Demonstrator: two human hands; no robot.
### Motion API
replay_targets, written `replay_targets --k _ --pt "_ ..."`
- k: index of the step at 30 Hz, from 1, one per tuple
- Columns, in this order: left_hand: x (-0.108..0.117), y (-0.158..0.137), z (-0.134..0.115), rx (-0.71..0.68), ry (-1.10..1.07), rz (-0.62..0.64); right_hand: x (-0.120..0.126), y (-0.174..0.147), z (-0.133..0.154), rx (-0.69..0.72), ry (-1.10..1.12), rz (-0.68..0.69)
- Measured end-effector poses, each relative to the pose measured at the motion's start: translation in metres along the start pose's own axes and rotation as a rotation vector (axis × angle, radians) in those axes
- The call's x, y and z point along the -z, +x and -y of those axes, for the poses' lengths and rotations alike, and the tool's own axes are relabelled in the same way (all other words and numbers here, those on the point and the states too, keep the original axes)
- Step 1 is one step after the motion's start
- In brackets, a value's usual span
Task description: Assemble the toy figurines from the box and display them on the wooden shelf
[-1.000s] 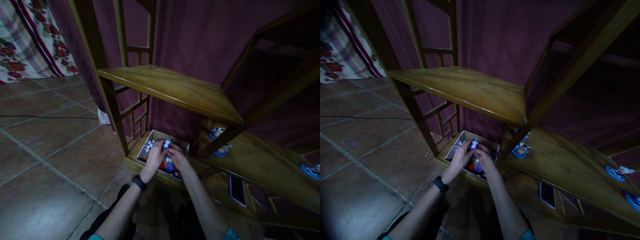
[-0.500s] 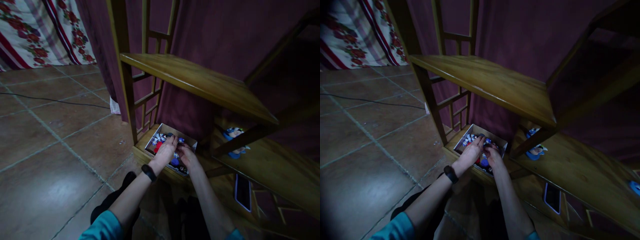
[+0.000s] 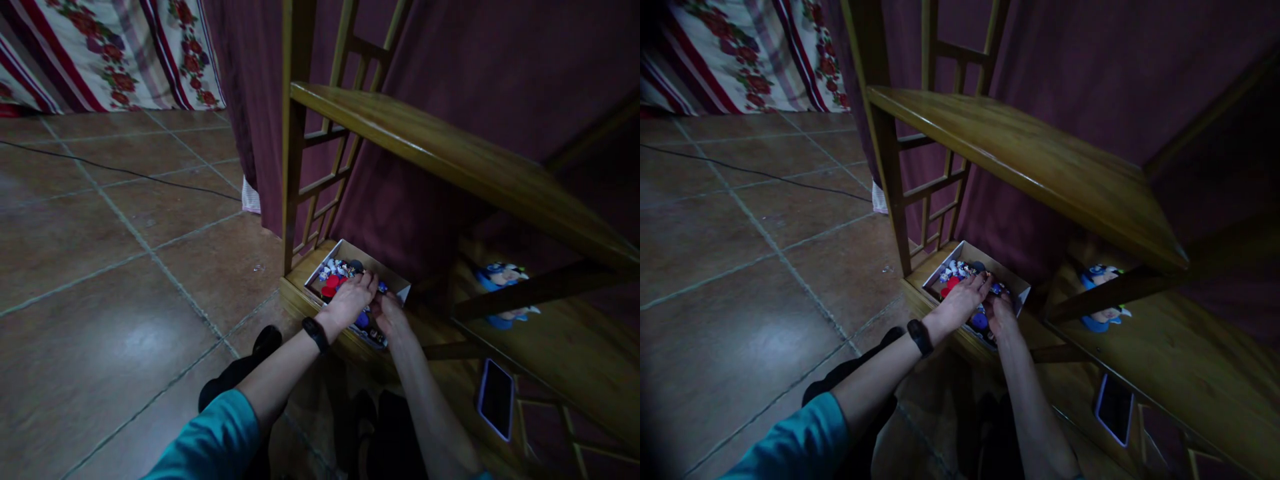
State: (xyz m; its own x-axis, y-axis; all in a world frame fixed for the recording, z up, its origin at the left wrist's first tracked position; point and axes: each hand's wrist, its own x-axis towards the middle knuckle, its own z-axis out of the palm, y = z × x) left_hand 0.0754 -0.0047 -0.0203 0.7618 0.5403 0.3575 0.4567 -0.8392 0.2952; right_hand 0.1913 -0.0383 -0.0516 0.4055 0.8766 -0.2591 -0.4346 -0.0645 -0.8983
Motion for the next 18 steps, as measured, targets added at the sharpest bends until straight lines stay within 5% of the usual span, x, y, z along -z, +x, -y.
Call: replay_targets --k 18 --pt "-0.0063 -0.0014 -0.0078 -0.015 0.206 0.025 0.0047 -0.0002 -0.0059 0.068 0.010 0.020"
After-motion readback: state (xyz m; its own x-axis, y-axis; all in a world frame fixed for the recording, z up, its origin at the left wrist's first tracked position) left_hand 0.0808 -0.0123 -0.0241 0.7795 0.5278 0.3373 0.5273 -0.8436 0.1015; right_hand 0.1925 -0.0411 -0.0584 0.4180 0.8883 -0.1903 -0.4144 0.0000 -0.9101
